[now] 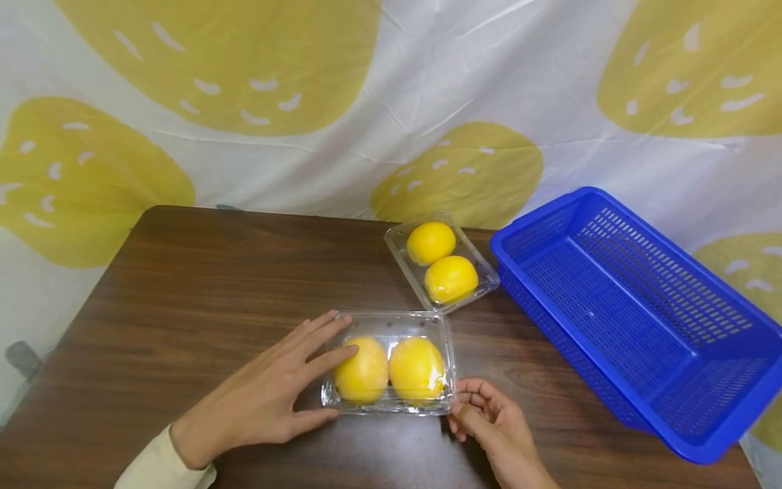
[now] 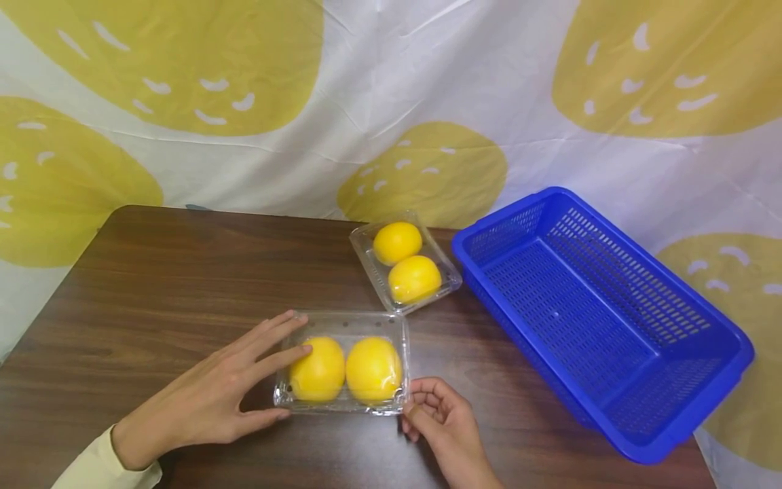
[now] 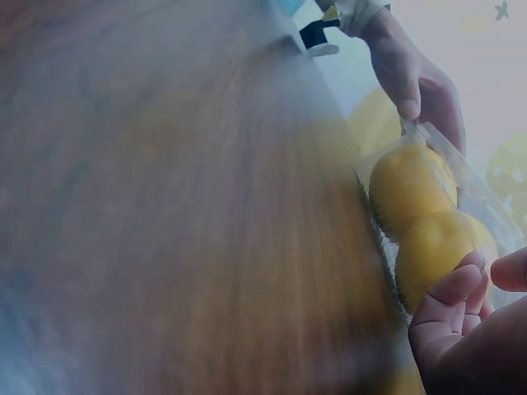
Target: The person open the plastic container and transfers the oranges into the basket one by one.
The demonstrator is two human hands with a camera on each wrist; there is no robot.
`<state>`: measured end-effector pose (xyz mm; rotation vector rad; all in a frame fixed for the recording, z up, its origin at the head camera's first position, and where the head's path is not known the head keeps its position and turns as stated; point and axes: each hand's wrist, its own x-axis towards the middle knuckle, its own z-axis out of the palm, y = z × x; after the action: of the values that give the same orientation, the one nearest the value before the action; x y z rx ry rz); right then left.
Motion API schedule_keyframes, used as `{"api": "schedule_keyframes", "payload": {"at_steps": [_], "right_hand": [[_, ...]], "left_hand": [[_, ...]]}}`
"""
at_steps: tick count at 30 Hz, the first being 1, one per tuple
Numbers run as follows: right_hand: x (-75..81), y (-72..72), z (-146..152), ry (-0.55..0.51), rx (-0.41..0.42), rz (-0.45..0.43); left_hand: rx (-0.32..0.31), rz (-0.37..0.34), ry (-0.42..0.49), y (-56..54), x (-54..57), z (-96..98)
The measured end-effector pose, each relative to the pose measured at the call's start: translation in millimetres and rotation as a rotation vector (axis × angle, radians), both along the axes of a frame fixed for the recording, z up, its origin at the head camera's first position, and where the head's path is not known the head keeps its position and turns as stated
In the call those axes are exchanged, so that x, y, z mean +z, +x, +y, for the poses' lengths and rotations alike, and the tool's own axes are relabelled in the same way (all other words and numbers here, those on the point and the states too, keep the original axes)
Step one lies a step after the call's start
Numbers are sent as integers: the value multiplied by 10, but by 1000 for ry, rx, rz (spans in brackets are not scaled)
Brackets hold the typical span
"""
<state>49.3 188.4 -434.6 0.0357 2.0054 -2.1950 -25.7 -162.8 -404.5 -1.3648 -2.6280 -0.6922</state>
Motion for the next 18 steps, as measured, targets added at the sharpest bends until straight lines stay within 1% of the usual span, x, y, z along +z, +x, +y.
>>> {"api": "schedule_keyframes", "payload": {"at_steps": [4,8,12,14,18], "right_hand": [[-4,14,13,-120,46,-44],[-25,25,9,-221,103,-112],[-22,28,-43,-264,123,-180],[-10,35,-83,-279,133,-208],[-11,57,-153,-298,159,-231]], "left_hand": [[-2,-3,1,3,-8,-3],[-5,-7,2,-7,-7,-4],[-7,-9,3,-20,-12,2],[-5,-21,1,-21,-9,1],[0,-40,0,-23,-10,-6]]}}
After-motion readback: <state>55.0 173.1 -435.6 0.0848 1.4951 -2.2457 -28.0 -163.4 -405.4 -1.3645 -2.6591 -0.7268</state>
